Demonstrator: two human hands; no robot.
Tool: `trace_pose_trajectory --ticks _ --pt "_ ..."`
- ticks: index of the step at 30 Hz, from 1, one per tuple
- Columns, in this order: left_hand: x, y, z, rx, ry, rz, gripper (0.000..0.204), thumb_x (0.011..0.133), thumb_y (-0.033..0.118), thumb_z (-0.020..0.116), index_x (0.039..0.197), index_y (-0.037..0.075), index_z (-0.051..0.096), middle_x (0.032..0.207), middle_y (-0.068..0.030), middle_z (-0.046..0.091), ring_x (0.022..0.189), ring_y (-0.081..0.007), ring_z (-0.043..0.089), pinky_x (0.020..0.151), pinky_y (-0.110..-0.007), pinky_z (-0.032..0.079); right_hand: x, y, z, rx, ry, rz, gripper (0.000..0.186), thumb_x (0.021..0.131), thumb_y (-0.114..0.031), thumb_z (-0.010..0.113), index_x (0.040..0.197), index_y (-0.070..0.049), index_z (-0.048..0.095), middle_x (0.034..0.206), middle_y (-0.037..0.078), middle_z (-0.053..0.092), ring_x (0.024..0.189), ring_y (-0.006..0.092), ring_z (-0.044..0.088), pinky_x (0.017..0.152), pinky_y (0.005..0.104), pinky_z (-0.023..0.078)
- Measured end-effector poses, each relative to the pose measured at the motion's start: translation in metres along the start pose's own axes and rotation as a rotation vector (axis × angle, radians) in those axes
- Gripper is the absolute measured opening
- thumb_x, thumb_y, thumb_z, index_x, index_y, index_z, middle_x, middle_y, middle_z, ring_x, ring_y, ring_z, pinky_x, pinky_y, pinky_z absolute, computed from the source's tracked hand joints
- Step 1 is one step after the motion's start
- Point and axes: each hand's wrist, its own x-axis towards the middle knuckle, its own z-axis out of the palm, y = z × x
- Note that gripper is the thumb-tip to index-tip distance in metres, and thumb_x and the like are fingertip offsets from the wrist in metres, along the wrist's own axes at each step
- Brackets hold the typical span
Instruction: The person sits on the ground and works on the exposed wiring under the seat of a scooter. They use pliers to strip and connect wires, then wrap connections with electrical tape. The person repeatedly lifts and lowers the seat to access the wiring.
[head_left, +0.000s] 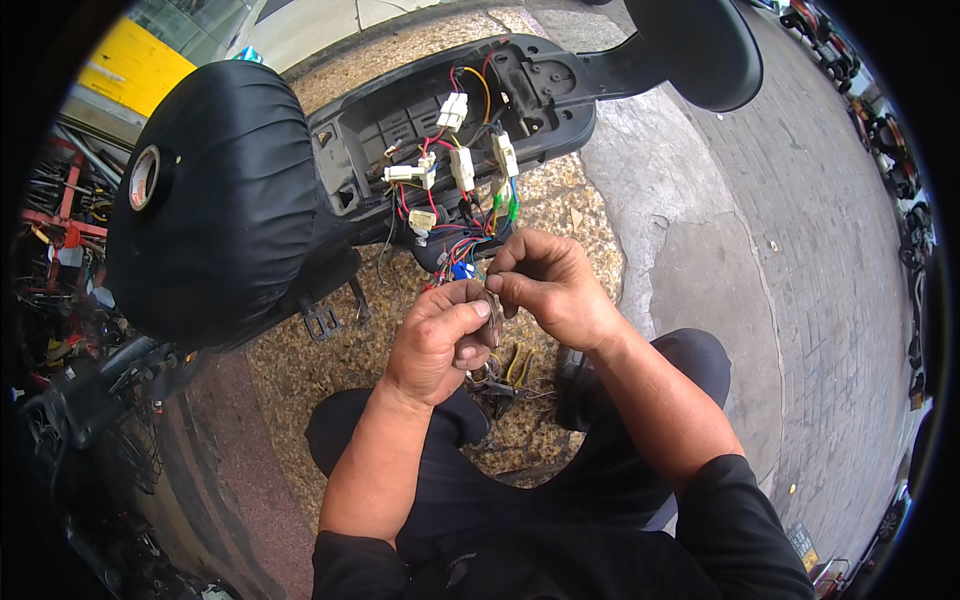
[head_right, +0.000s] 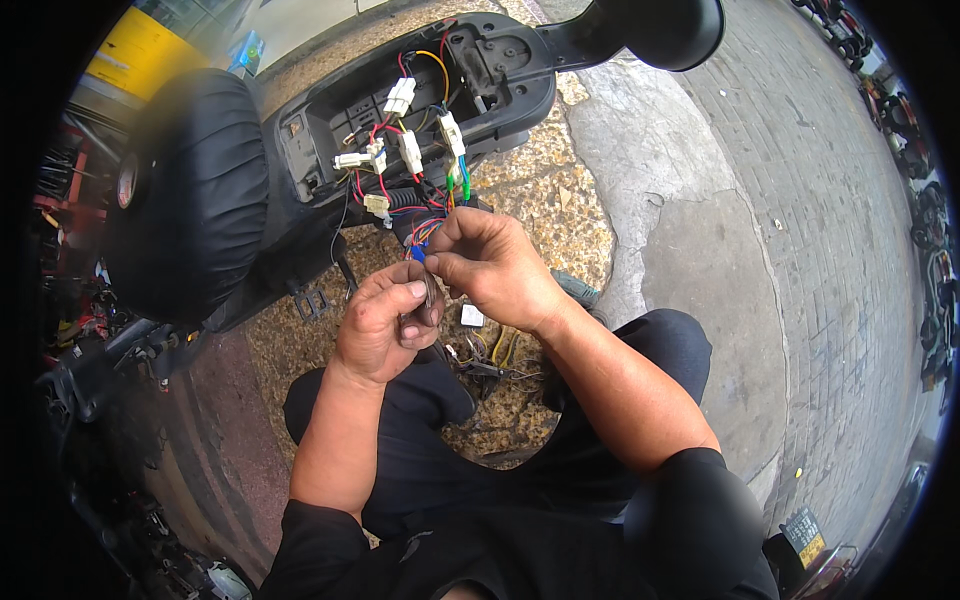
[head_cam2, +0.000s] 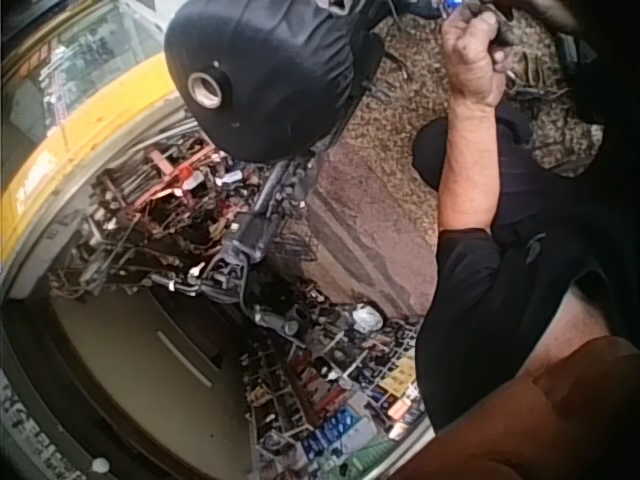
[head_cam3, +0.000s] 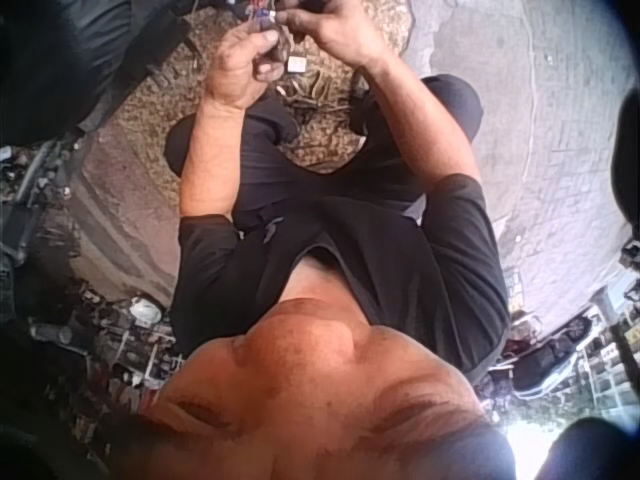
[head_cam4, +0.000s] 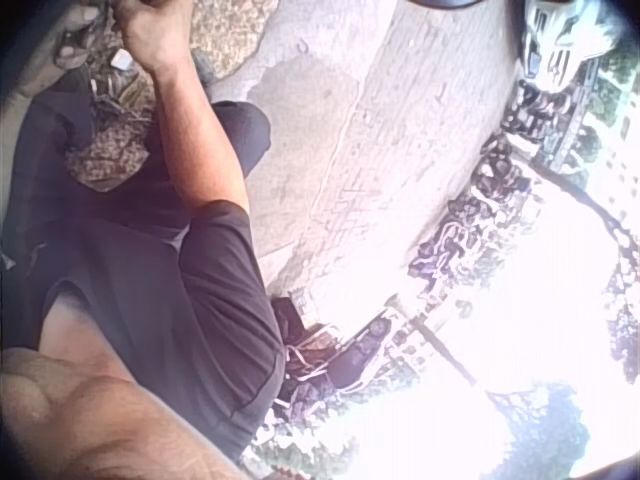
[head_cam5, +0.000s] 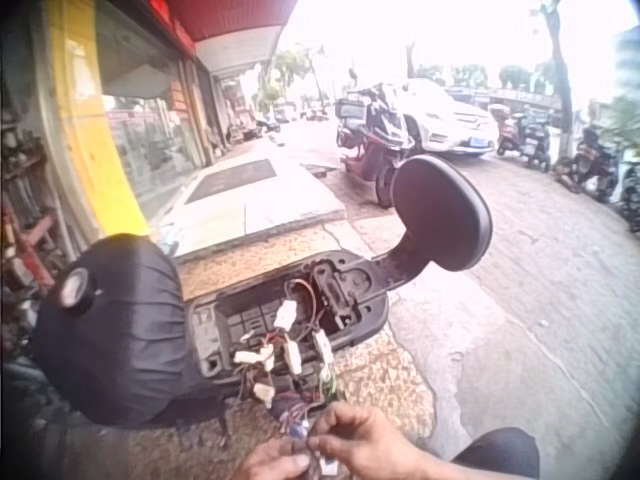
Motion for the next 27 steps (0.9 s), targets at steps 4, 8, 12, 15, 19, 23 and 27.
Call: trace_pose_trajectory --ticks 4,8,12,15,19,23,27 --pt "0.001 0.000 -0.001 0.025 0.018 0.009 0.006 0.090 0.008 0.052 0.090 0.004 0.057 0.074 -0.0053 0.058 0.052 -0.0046 0.041 0.045 -0.017 0.033 0.000 0.000 -0.001 0.040 0.001 0.016 0.008 0.087 0.002 0.066 0.085 -0.002 0.060 0.078 -0.001 0.063 0.072 0.0057 0.058 0.063 0.0231 0.049" --pt "0.001 -0.001 0.000 0.051 0.041 0.044 0.005 0.090 0.007 0.052 0.089 0.005 0.056 0.074 -0.0044 0.058 0.052 -0.0041 0.042 0.045 -0.016 0.034 0.000 0.002 -0.002 0.112 0.008 0.083 0.006 0.088 -0.001 0.067 0.087 -0.003 0.061 0.077 0.001 0.063 0.066 0.0080 0.060 0.059 0.0233 0.050" --pt "0.001 -0.003 0.000 0.093 0.046 0.087 0.005 0.089 0.006 0.051 0.087 0.006 0.056 0.074 -0.0033 0.058 0.051 -0.0033 0.042 0.045 -0.016 0.034 0.000 0.005 0.000 0.198 0.012 0.099 0.006 0.087 -0.003 0.068 0.087 -0.004 0.062 0.076 0.002 0.063 0.063 0.0098 0.061 0.056 0.0241 0.051" --pt "0.001 -0.004 0.000 0.087 0.030 0.102 0.008 0.089 0.004 0.051 0.088 0.006 0.059 0.076 -0.0013 0.058 0.054 -0.0016 0.040 0.045 -0.015 0.031 0.000 0.006 -0.001 0.251 0.015 0.122 0.006 0.087 -0.003 0.068 0.087 -0.004 0.062 0.075 0.002 0.063 0.062 0.0101 0.060 0.056 0.0245 0.052" --pt "0.001 -0.003 0.003 0.258 0.073 0.183 0.008 0.089 0.003 0.051 0.084 0.005 0.058 0.074 -0.0015 0.060 0.056 -0.0023 0.044 0.049 -0.017 0.034 -0.001 0.008 -0.001 0.392 -0.009 0.179 0.007 0.087 -0.002 0.067 0.087 -0.004 0.061 0.075 0.003 0.062 0.061 0.0110 0.060 0.056 0.0258 0.053" --pt "0.002 -0.005 0.009 0.455 0.150 0.291 0.009 0.088 0.004 0.051 0.081 0.007 0.057 0.069 0.0003 0.058 0.054 -0.0010 0.041 0.048 -0.017 0.030 -0.001 0.010 0.000 0.468 -0.010 0.226 0.007 0.087 -0.002 0.067 0.088 -0.004 0.060 0.074 0.004 0.061 0.061 0.0118 0.060 0.055 0.0268 0.054" --pt "0.000 -0.005 0.009 0.442 0.151 0.288 0.009 0.087 0.002 0.052 0.081 0.006 0.057 0.068 0.0025 0.055 0.055 -0.0011 0.040 0.049 -0.018 0.030 -0.001 0.011 -0.001 0.486 -0.016 0.238 0.007 0.087 -0.002 0.067 0.088 -0.004 0.060 0.074 0.004 0.061 0.061 0.0124 0.060 0.054 0.0271 0.053"
